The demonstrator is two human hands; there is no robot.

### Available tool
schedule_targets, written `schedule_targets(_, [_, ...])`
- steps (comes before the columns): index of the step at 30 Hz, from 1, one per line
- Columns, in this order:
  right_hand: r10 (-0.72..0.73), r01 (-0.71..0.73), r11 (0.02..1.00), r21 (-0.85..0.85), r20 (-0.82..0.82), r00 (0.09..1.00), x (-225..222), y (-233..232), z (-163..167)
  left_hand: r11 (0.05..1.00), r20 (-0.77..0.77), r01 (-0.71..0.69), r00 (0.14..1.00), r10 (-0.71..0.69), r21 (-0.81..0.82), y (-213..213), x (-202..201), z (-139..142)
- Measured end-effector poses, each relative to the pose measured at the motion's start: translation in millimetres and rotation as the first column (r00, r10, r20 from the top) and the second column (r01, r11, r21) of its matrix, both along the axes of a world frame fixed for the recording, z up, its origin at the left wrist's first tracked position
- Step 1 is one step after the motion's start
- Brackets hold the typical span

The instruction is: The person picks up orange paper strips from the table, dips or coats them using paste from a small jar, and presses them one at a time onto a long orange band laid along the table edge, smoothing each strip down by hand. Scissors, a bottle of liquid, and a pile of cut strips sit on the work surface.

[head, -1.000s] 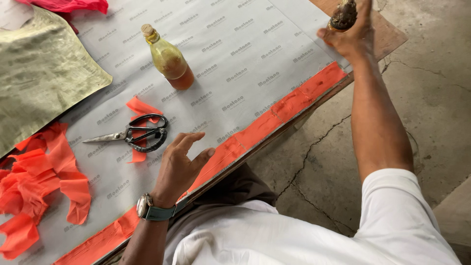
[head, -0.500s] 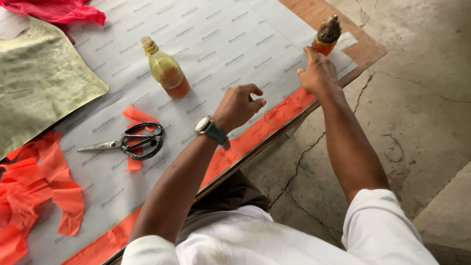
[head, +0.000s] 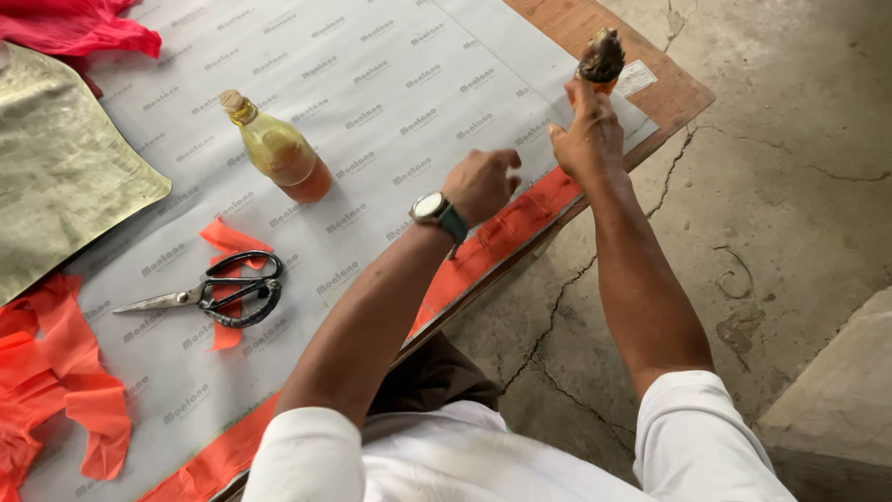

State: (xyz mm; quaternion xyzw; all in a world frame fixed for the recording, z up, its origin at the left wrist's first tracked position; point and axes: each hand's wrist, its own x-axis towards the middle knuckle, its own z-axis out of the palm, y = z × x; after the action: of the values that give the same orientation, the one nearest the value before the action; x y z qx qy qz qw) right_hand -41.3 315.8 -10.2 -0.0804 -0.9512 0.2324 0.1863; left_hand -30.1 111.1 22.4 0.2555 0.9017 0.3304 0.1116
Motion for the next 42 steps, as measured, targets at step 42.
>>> schedule_targets(42, [0.19,-0.254,0.934,-0.249,-0.257,0.948,5,14,12,0.978,-0.335,0.102,0.929,-0.159,-0.181,32,-63,44])
